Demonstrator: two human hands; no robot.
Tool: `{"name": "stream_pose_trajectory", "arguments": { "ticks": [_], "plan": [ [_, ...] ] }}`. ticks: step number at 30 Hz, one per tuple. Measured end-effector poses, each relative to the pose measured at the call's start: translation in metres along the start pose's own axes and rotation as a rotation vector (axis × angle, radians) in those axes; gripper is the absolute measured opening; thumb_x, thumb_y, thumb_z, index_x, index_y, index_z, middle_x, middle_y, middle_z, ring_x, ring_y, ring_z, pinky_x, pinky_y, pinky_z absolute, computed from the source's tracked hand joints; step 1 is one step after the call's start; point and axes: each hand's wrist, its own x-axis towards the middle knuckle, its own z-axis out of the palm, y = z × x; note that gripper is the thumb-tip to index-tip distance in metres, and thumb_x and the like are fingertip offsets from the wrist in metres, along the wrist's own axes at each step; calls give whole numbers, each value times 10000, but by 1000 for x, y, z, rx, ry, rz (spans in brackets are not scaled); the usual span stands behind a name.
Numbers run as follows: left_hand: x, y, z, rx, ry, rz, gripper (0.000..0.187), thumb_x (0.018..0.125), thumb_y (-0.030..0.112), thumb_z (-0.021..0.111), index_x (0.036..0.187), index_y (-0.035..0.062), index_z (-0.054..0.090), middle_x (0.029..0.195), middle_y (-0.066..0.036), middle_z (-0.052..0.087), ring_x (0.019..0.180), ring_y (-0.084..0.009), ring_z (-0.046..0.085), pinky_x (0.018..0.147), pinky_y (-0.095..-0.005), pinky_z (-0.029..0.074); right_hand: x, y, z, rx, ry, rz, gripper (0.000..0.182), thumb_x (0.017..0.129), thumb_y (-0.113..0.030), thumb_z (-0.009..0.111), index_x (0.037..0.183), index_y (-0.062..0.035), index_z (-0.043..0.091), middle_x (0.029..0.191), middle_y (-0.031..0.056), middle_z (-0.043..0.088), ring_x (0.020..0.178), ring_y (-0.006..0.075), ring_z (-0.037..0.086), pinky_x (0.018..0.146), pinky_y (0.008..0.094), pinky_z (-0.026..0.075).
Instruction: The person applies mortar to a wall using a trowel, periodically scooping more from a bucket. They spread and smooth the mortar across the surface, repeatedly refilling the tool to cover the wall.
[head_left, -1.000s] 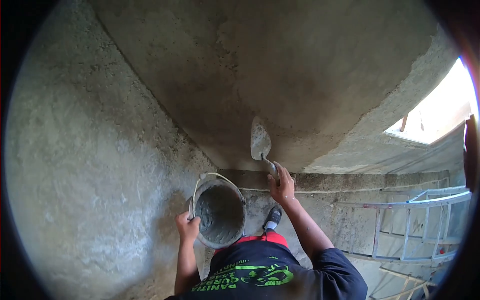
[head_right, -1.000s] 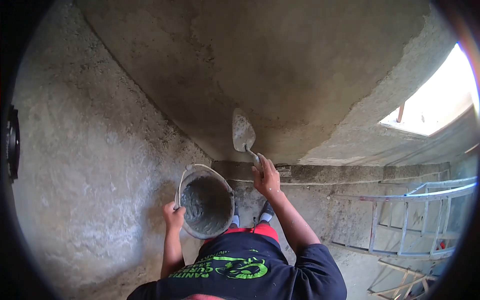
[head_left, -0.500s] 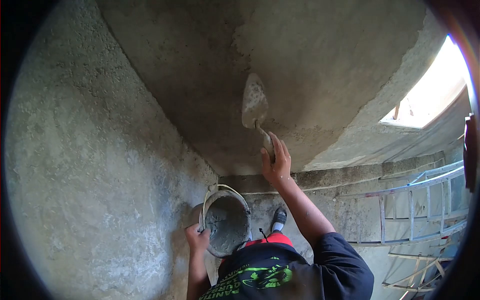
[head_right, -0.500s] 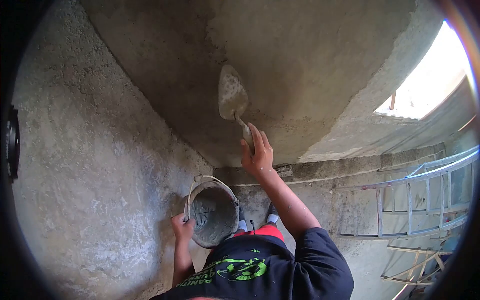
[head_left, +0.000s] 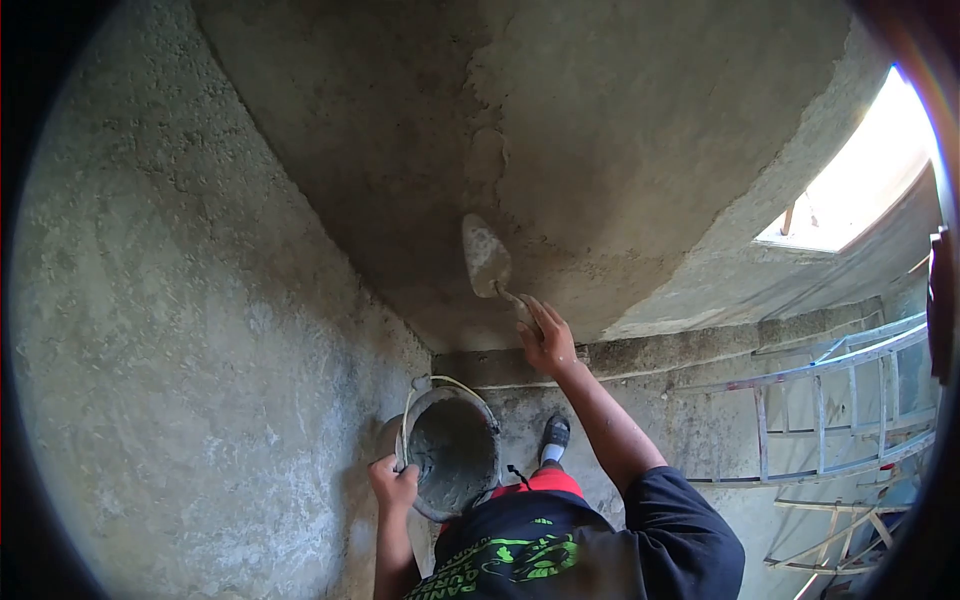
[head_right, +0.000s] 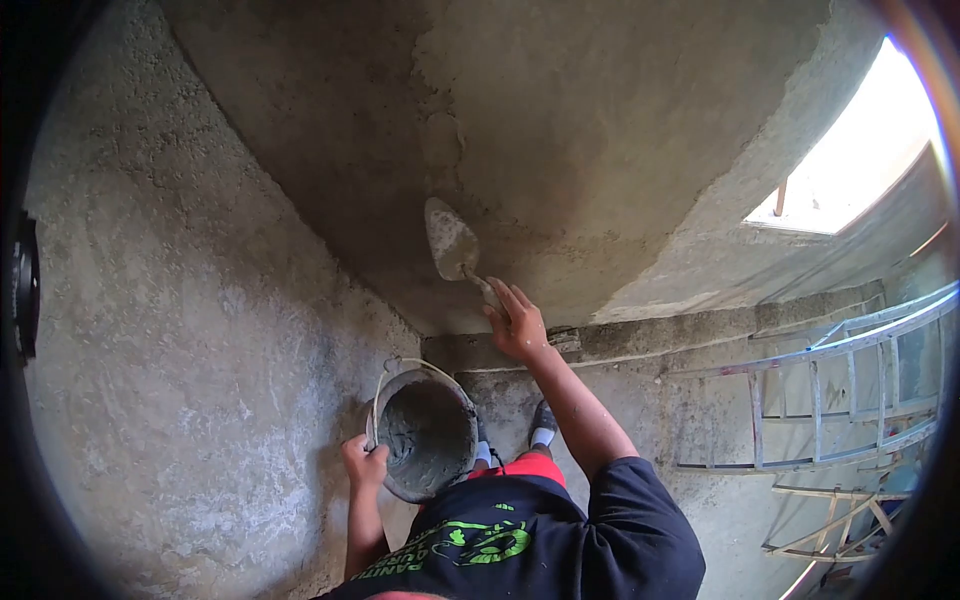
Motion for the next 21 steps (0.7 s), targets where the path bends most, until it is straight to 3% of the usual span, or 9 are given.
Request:
{"name": "stream_pose_trajectory", "arguments": {
  "ticks": [6,9,11,14,18,20,21],
  "plan": [
    [-7,-2,5,42,-14,-6,242,656,73,616,550,-11,415,475,-161,403,402,-203,373,448,-410,312,0,6,10,-104,221,19,532,902,-112,666,1416,-128,530,1083,222,641,899,470,648,728,511,544],
    [-9,-2,5,71,-42,-24,243,654,70,620,544,-4,416,468,-151,407,398,-195,380,444,-405,307,2,37,22,-170,193,97,559,904,-134,652,1441,-148,498,1109,216,629,872,465,656,712,524,554],
    [-12,-4,7,77,-55,-28,244,654,70,621,541,-1,416,465,-146,409,396,-192,384,442,-403,304,-15,76,38,-395,43,250,560,895,-120,616,1442,-107,496,1169,197,620,874,451,657,699,522,565],
    [-14,-1,8,73,-92,-68,253,652,76,625,535,-1,415,465,-146,409,393,-202,388,442,-401,303,-52,103,51,-430,-99,323,549,905,-153,603,1439,-91,490,1152,207,627,869,444,663,690,532,575],
    [-17,-11,5,72,-63,-27,246,645,71,619,533,4,411,469,-155,415,390,-237,387,446,-406,308,-98,92,42,-360,-72,131,585,899,-160,632,1459,-157,465,1108,221,632,831,441,670,674,522,574],
    [-14,-13,5,72,-42,-3,240,643,68,616,534,5,411,471,-159,420,390,-251,389,447,-409,311,-88,53,20,-191,-49,115,579,881,-125,652,1436,-110,488,1066,232,644,833,447,666,688,534,568],
    [-12,-9,3,58,-34,-28,240,646,77,615,546,-3,412,474,-130,387,422,-194,372,449,-398,307,-70,39,11,-171,11,75,536,880,-92,657,1396,-45,521,1073,251,656,886,457,668,740,522,570]
  ]
}}
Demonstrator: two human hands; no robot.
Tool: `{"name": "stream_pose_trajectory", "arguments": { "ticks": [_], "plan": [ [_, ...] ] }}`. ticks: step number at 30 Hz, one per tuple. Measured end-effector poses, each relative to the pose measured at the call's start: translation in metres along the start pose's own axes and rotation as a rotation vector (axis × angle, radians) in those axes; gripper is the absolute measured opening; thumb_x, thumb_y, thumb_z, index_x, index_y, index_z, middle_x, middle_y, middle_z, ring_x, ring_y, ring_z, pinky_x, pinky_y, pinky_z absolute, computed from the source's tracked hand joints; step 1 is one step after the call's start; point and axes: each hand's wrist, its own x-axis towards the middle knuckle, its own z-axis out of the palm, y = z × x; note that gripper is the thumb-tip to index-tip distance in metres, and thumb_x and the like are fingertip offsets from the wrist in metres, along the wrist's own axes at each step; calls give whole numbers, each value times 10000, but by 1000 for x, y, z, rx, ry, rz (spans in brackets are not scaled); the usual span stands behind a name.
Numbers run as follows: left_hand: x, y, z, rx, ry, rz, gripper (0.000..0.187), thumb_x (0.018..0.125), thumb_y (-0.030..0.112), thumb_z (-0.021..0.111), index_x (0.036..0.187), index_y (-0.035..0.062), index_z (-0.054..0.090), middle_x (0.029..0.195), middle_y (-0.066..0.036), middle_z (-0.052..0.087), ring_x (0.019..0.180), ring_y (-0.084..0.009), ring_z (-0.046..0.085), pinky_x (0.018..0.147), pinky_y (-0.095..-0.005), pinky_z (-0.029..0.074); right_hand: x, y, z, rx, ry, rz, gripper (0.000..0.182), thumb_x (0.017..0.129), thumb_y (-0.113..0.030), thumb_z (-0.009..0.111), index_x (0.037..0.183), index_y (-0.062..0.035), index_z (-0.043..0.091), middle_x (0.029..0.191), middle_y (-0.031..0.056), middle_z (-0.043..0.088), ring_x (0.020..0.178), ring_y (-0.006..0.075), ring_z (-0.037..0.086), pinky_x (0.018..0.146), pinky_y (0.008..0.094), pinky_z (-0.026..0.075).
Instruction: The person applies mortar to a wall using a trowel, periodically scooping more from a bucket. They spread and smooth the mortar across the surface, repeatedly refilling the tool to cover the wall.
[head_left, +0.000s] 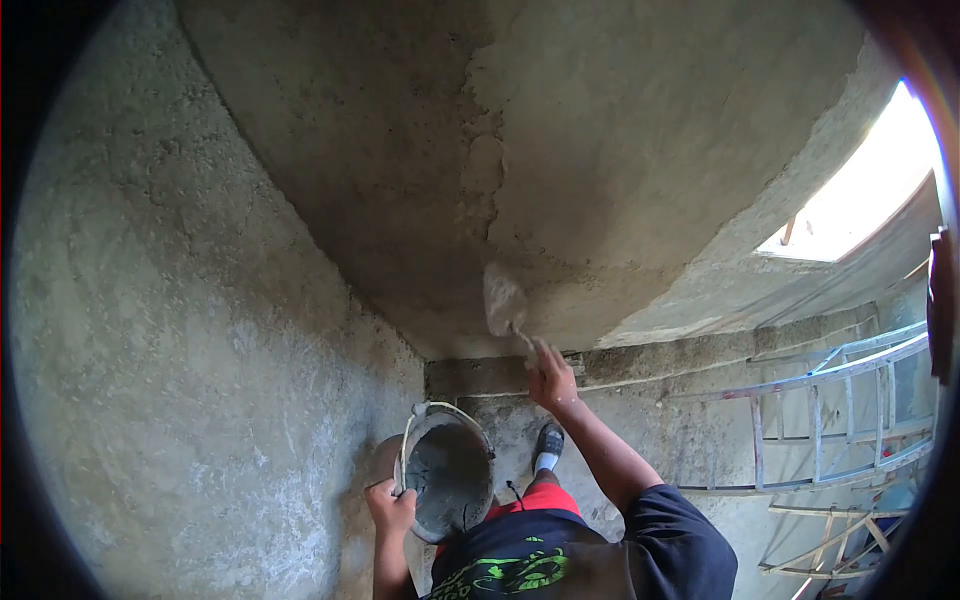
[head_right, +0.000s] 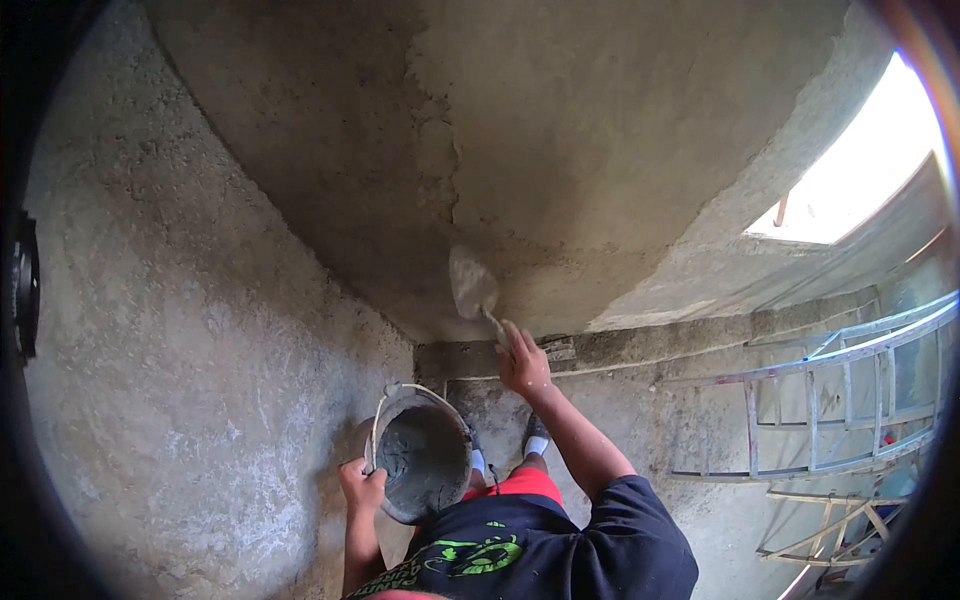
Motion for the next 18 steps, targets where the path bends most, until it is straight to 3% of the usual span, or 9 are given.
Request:
{"name": "stream_pose_trajectory", "arguments": {
  "ticks": [1,3,5,7,9,12,15,16,18],
  "plan": [
    [0,2,-1,-13,7,-28,241,649,86,614,558,-10,413,477,-102,354,454,-137,354,450,-386,303,22,-6,-10,-7,99,-99,521,886,-90,655,1387,-26,527,1103,259,656,921,462,668,763,506,571],
    [4,-6,2,-29,-2,-14,236,653,85,623,569,-11,424,491,-111,378,462,-141,372,458,-388,316,75,-27,-32,-16,259,-228,492,895,-84,649,1367,3,543,1156,278,652,989,471,664,806,485,570],
    [5,-10,6,-44,37,56,275,638,79,662,540,8,415,479,-151,399,412,-260,379,459,-415,314,126,-56,-57,-32,334,-246,492,895,-83,646,1373,-16,548,1164,268,653,985,463,669,798,485,573],
    [4,-7,6,-19,20,41,285,638,86,675,542,8,417,483,-150,403,416,-261,381,461,-415,315,147,-62,-61,-41,355,-230,509,894,-87,646,1390,-46,544,1151,247,657,948,451,678,769,492,578],
    [4,-6,8,3,0,31,296,638,93,687,544,9,420,486,-150,408,420,-261,382,463,-416,316,150,-55,-55,-145,226,-117,545,884,-113,664,1414,-132,541,1103,192,657,840,415,688,679,490,579],
    [0,-12,11,-17,-26,8,289,638,94,674,542,7,415,487,-158,416,418,-278,389,462,-421,317,117,-31,-36,-231,38,-144,580,868,-144,692,1424,-201,538,1057,156,645,751,388,677,601,484,561],
    [2,-13,13,13,-10,28,283,637,94,659,542,4,409,492,-169,430,414,-289,397,459,-419,316,76,-20,-15,-222,-22,-152,577,866,-160,698,1421,-171,541,1042,163,641,751,392,670,598,473,559],
    [2,-5,10,1,-14,19,281,637,91,653,541,2,404,493,-174,434,412,-296,405,458,-420,317,72,-21,-10,-220,-26,-153,577,866,-160,698,1421,-171,541,1042,163,641,751,392,670,598,473,559],
    [2,-5,9,-3,-22,0,280,637,89,646,540,0,399,495,-179,438,409,-304,412,457,-420,318,67,-27,7,-61,187,-115,559,881,-175,687,1418,-136,540,1031,174,635,749,396,664,603,475,562]
  ]
}}
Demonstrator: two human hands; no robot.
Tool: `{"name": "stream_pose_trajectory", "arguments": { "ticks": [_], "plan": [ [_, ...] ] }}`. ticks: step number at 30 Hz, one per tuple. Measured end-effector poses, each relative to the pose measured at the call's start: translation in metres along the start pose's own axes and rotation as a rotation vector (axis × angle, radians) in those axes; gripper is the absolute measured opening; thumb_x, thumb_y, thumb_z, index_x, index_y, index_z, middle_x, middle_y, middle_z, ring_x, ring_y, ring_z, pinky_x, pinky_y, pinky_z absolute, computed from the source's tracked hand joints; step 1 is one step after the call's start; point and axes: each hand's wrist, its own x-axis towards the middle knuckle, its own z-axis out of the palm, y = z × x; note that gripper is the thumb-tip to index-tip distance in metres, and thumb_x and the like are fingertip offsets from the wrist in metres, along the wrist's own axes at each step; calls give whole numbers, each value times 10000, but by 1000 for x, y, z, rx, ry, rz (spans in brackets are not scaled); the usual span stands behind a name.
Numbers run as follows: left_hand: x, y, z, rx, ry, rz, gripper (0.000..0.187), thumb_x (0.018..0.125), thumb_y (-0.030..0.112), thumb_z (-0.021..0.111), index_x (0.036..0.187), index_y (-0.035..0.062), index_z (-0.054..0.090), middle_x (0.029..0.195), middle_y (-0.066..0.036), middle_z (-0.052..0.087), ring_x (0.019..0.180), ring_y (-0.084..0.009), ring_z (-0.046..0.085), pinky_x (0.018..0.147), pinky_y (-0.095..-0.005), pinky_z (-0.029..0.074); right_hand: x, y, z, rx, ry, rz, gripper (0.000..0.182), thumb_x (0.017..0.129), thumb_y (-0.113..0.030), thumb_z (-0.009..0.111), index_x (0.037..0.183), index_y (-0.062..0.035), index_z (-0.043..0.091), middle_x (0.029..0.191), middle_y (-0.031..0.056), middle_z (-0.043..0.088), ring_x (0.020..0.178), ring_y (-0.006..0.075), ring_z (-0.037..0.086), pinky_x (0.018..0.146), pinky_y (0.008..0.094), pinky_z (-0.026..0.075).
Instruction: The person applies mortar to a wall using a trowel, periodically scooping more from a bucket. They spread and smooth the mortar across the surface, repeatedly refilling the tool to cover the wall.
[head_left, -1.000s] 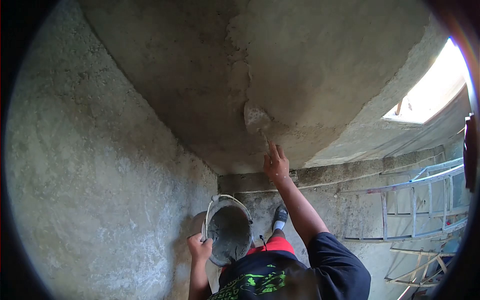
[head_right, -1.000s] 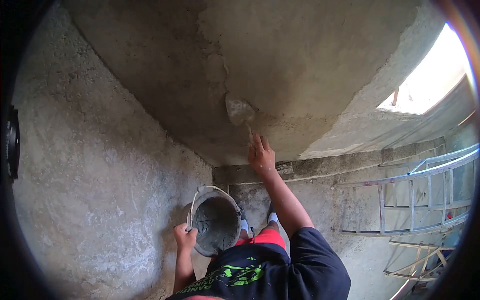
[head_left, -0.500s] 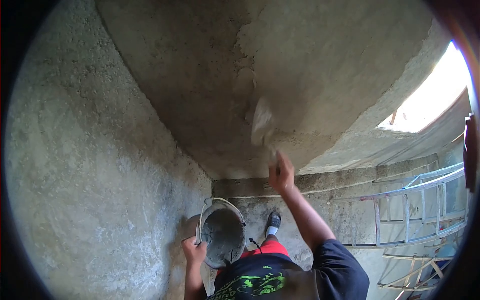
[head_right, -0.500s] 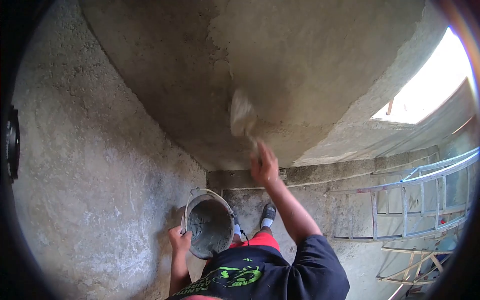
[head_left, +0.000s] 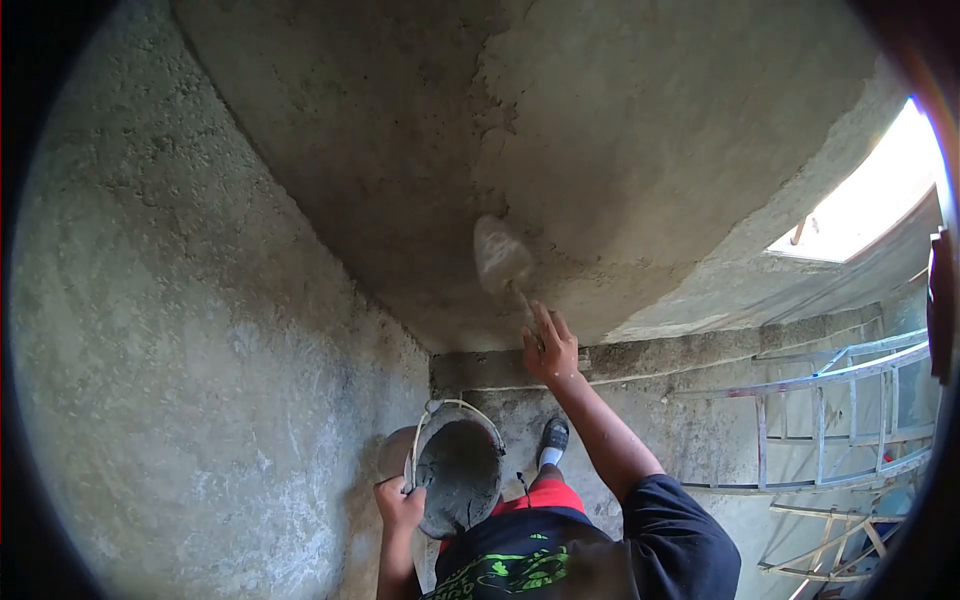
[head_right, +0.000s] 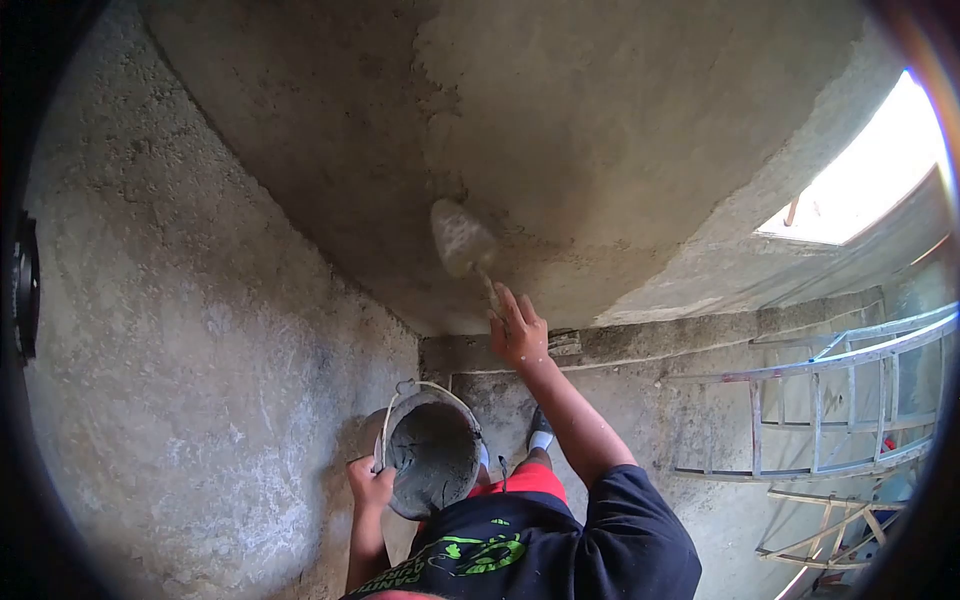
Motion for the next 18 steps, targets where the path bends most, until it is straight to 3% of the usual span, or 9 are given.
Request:
{"name": "stream_pose_trajectory", "arguments": {
  "ticks": [4,7,11,15,18],
  "plan": [
    [-5,-14,-2,50,-32,-8,268,642,86,644,542,-3,412,494,-181,446,407,-303,440,458,-422,338,21,-8,30,7,121,16,561,885,-180,681,1420,-112,529,1026,178,623,757,403,658,602,477,560],
    [-2,-2,-3,38,-29,-29,262,643,82,643,540,-2,416,491,-183,444,402,-301,446,459,-422,346,13,5,54,-70,61,125,585,889,-175,667,1444,-114,491,1036,189,612,783,418,660,615,496,563],
    [-5,-17,-4,29,-25,-32,259,643,76,639,537,0,415,480,-177,438,391,-295,439,458,-424,345,-60,36,80,-158,-167,231,612,899,-172,636,1475,-127,436,1060,204,606,804,443,661,646,524,569],
    [-3,-11,-10,46,-19,-22,252,646,74,633,536,0,418,476,-168,442,389,-281,437,453,-424,340,-105,29,51,-87,-388,288,595,891,-162,640,1458,-134,462,1057,209,613,829,459,659,666,527,569],
    [-2,-13,-11,-1,-19,-45,255,646,79,631,533,2,417,474,-165,439,387,-272,430,453,-424,336,-99,14,27,19,-313,234,584,881,-141,660,1440,-121,495,1039,212,623,851,455,655,684,512,569]
  ]
}}
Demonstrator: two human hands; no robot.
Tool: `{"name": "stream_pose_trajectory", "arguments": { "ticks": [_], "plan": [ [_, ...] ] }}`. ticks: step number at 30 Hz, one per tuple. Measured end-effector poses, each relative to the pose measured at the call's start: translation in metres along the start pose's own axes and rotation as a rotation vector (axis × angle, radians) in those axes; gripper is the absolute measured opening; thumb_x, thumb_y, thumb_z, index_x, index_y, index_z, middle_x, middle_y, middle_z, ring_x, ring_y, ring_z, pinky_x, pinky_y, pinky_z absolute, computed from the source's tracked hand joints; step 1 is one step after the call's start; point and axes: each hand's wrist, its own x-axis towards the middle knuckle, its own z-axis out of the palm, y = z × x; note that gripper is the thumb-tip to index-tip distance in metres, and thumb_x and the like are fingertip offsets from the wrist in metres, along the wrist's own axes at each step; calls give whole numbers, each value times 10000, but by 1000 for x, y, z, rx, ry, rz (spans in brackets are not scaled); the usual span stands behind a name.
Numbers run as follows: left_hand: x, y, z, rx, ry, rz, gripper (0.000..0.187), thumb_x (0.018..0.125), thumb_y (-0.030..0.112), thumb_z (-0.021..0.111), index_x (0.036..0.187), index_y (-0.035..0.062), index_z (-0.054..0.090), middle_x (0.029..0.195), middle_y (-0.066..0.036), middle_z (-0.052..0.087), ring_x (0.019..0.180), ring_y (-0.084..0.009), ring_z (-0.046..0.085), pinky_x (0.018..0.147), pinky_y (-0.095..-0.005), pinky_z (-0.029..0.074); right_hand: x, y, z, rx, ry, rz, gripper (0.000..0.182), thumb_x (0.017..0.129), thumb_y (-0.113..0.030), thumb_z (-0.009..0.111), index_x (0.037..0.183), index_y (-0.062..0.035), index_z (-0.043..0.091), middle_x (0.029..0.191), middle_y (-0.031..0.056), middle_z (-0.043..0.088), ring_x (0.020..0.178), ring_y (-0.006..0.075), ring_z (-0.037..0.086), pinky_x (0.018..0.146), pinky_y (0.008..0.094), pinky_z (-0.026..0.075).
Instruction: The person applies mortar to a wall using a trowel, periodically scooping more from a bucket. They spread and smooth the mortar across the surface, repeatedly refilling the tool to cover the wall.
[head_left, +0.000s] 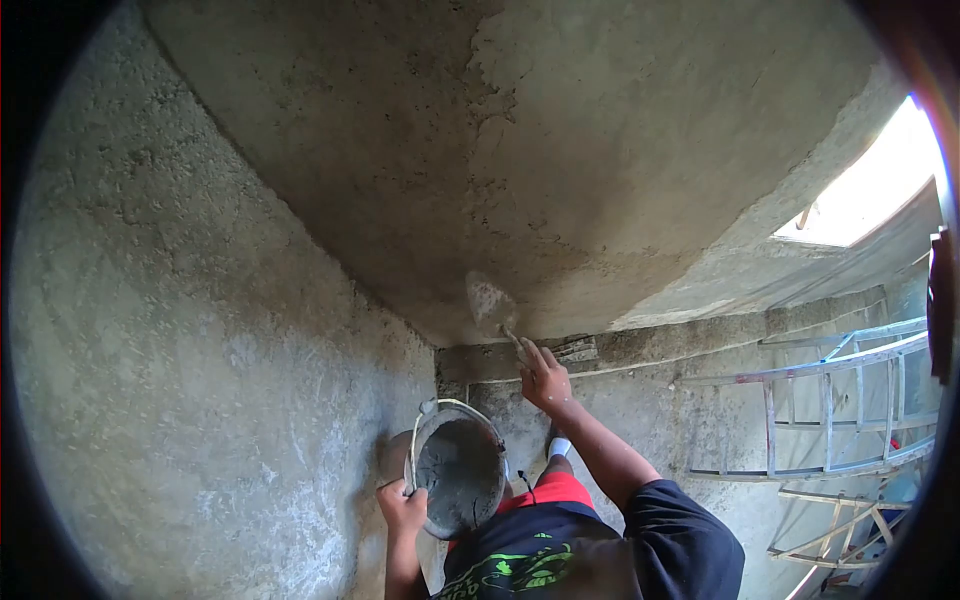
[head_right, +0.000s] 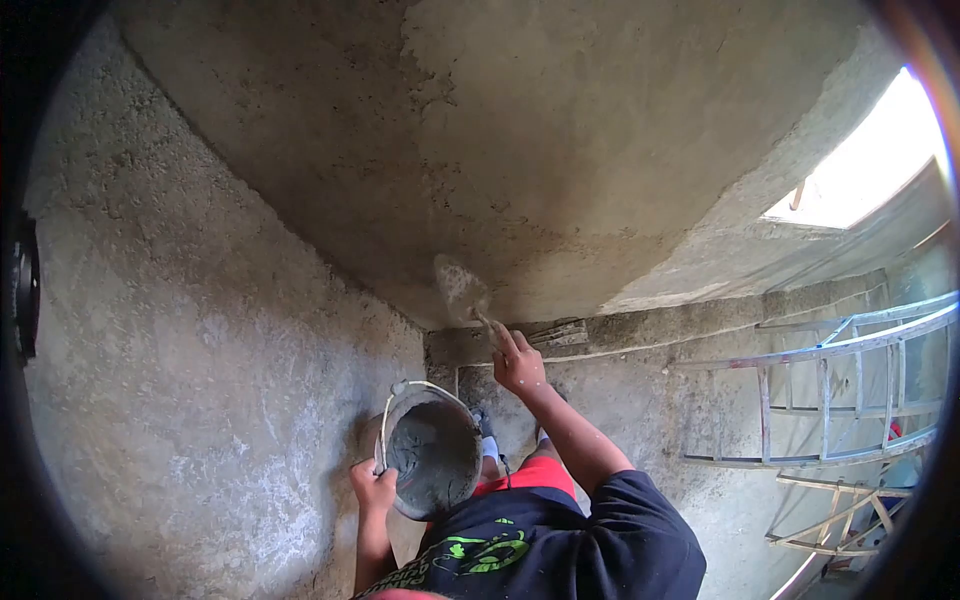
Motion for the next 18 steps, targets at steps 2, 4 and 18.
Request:
{"name": "stream_pose_trajectory", "arguments": {
  "ticks": [2,4,18],
  "plan": [
    [5,5,2,12,21,36,255,646,82,634,531,6,420,473,-160,437,389,-272,421,456,-421,335,30,-37,-28,24,134,-99,579,881,-130,665,1437,-115,504,1024,212,626,850,448,654,689,501,569],
    [7,6,5,13,17,39,255,648,86,639,534,6,426,473,-159,438,391,-273,420,457,-420,335,67,-67,-44,70,320,-228,576,889,-116,670,1441,-105,506,1028,221,630,839,436,650,698,478,570],
    [-8,6,12,29,-90,12,261,647,102,652,544,5,433,478,-156,412,396,-212,383,438,-402,320,17,44,61,-120,-85,14,645,914,-216,619,1516,-201,388,1094,247,630,847,465,669,729,565,566]
  ]
}}
